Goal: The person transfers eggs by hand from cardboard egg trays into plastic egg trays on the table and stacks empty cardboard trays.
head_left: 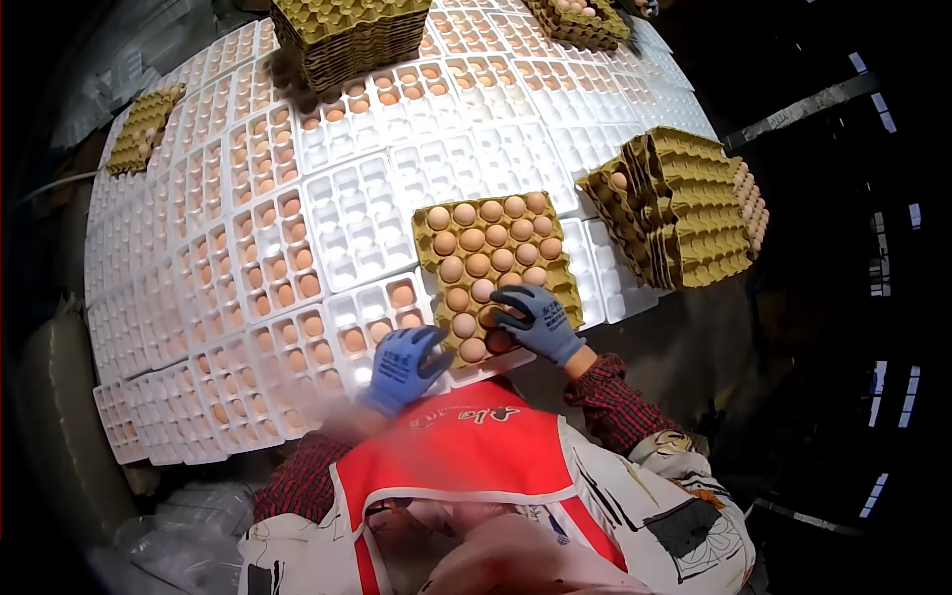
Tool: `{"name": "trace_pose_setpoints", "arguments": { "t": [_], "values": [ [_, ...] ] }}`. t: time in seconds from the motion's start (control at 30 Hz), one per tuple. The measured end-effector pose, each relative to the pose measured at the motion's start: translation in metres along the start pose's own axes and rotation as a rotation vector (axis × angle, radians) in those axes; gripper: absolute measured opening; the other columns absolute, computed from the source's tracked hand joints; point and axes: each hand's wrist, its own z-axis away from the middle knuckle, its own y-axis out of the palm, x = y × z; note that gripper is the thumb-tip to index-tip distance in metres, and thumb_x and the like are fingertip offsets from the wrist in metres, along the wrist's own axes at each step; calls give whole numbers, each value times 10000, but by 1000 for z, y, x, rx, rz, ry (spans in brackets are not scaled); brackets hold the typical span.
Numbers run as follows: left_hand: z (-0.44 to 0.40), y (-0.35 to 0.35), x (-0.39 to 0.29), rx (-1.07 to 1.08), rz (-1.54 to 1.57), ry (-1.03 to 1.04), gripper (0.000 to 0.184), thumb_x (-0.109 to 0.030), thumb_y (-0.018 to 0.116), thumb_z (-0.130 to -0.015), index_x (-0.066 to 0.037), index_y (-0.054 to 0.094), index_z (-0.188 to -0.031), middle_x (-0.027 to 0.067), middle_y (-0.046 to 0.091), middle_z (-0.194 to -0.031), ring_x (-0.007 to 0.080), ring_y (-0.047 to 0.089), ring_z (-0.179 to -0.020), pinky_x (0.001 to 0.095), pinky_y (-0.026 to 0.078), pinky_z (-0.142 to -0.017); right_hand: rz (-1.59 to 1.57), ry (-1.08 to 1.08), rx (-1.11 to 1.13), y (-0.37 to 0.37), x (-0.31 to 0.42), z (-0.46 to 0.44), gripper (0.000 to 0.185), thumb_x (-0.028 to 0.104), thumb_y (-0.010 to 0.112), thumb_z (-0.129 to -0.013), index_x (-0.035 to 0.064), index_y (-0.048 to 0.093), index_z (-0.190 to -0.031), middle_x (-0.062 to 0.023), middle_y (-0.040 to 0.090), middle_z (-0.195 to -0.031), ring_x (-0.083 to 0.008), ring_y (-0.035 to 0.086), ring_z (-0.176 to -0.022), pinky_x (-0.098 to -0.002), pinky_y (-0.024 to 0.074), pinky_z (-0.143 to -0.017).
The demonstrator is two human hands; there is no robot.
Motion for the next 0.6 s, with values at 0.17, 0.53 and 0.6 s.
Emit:
{"name": "trace_pose_setpoints", "arguments": {
  "t": [0.17,0.53,0.6],
  "values": [
    [-17,57,-30,204,-353,168,375,-376,649,-820,-97,584,-1061,95,552,-954,266,598,-775,396,459,-687,324,-248,166,14,-6,39,309,287,746,-715,186,648,-990,-50,584,-1040,-262,569,-941,-398,450,-799],
    [-9,36,-9,126,691,-296,502,-333,601,-945,-36,513,-1340,115,613,-1233,217,617,-1102,344,504,-917,-819,185,58,-10,-49,32,412,202,690,-829,58,617,-1208,-77,658,-1089,-181,633,-967,-297,497,-853],
    [-15,3,-23,87,1278,-475,503,-278,619,-944,-24,497,-1361,84,603,-1255,180,589,-1144,316,485,-962,-1145,339,-9,-31,-38,23,409,161,690,-840,18,596,-1211,-25,651,-1070,-135,614,-957,-284,501,-852]
  ]
}}
